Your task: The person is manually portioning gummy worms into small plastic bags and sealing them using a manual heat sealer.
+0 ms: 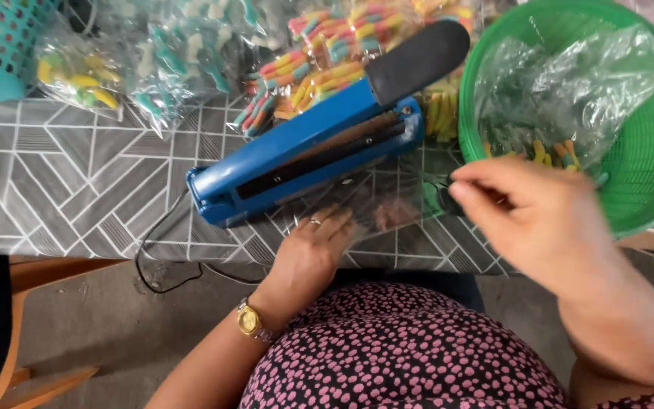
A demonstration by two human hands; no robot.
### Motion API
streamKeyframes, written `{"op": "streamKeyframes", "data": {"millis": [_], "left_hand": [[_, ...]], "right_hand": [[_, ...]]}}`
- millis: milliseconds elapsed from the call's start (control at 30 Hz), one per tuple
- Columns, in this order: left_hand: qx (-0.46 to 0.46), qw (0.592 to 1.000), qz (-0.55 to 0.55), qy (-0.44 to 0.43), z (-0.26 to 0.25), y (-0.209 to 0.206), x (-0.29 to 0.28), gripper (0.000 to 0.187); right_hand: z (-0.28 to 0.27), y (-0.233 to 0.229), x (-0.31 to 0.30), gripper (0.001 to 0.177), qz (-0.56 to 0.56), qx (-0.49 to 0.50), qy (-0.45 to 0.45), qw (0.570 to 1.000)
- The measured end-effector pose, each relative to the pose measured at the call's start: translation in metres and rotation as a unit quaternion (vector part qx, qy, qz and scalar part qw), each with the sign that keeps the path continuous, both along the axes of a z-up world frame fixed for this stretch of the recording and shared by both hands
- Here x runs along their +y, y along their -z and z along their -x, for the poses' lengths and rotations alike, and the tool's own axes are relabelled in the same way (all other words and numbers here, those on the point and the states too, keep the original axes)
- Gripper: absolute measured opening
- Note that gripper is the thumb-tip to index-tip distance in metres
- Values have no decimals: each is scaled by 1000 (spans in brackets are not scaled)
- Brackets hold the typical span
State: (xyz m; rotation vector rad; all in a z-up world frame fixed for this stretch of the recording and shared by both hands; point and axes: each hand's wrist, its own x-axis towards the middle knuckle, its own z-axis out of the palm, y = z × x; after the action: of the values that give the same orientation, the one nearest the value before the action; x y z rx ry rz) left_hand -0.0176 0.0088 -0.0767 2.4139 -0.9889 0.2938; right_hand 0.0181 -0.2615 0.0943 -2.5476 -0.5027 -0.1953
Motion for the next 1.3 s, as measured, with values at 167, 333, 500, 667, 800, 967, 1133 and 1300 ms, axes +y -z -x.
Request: {"op": "streamKeyframes", "data": {"millis": [167,333,500,667,800,967,1133,1300], "left_hand": [[-113,987,-77,-79,0,5,-6,23],[-158,981,-70,-90,0,21,-10,15],[-192,976,-26,-103,-3,19,-16,10],[-200,972,-19,-121,0,27,-17,17],[-180,978,-12,-102,-7,3,-12,17],[-131,985,60,-91,-11,-37,-14,22],[24,949,262,-174,-15,-95,0,23],[257,795,539,-106,-11,-94,-10,80]], "right_hand": [[2,81,-2,11,12,36,-62,997],[9,127,10,15,58,6,-87,995],[1,150,16,24,117,-98,-139,978],[2,178,5,33,146,-99,-149,973],[3,154,18,44,139,-95,-136,976],[-1,149,29,12,-9,-192,-131,973],[-5,97,22,6,-198,71,-11,978],[-4,88,36,16,-318,288,-30,903]]}}
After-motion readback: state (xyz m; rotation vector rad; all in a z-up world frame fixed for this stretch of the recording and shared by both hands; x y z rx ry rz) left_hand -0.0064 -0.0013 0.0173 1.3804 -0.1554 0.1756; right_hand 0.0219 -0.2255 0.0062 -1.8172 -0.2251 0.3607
